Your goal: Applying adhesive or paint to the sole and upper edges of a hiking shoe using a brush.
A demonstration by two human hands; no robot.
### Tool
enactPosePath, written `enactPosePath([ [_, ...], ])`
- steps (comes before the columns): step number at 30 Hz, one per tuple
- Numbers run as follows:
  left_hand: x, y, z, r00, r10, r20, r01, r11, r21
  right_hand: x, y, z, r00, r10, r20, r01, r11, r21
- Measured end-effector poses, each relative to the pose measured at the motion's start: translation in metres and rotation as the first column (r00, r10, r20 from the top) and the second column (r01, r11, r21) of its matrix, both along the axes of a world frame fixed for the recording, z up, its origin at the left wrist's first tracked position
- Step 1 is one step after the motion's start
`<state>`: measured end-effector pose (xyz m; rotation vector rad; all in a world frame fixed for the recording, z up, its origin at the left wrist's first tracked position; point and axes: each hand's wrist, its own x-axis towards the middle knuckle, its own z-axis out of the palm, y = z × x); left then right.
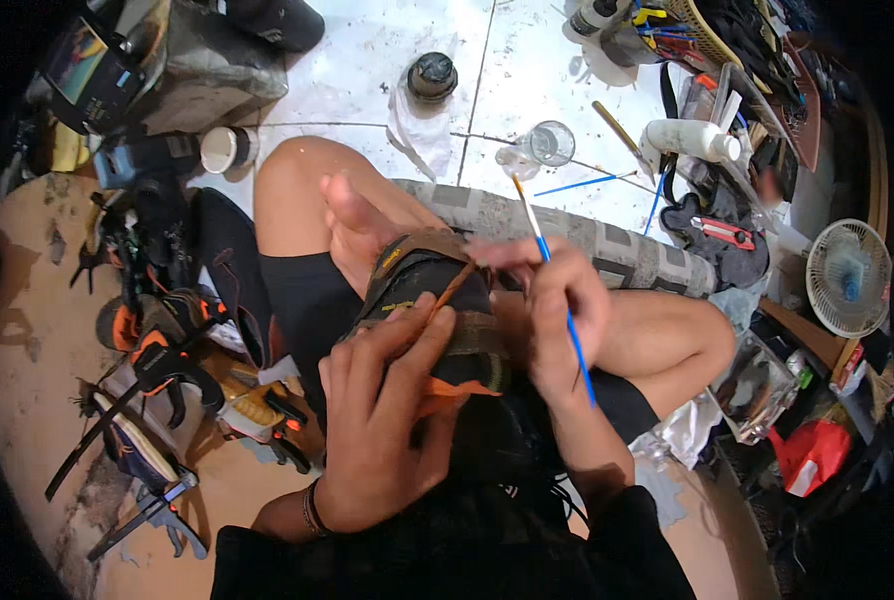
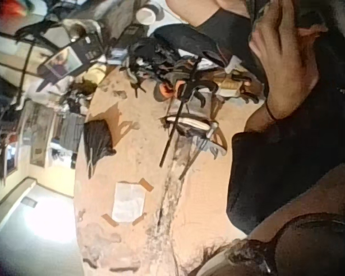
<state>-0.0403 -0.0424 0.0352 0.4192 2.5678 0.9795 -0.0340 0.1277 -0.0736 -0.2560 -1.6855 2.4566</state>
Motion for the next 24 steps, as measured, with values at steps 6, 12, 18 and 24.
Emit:
enactPosePath([
  [6, -0.007, -0.015, 0.004, 0.994, 0.064, -0.091, -0.049, 0.987, 0.155, 0.035, 0.007, 0.056, 0.979, -0.01, -0.202, 0.02, 0.999, 0.048],
  [12, 0.019, -0.028, 0.022, 0.844, 0.51, 0.163, -0.525, 0.728, 0.442, 0.054, 0.031, 0.063, 0.964, -0.083, -0.251, 0.124, 0.98, 0.153],
  [18, 0.022, -0.048, -0.011, 0.851, 0.523, 0.053, -0.485, 0.741, 0.465, 0.046, 0.027, 0.047, 0.931, -0.093, -0.353, 0.12, 0.991, 0.056],
  [24, -0.008, -0.078, -0.013, 0.916, 0.334, 0.221, -0.399, 0.807, 0.435, 0.036, 0.0, 0.028, 0.96, 0.215, -0.181, -0.157, 0.944, 0.29],
])
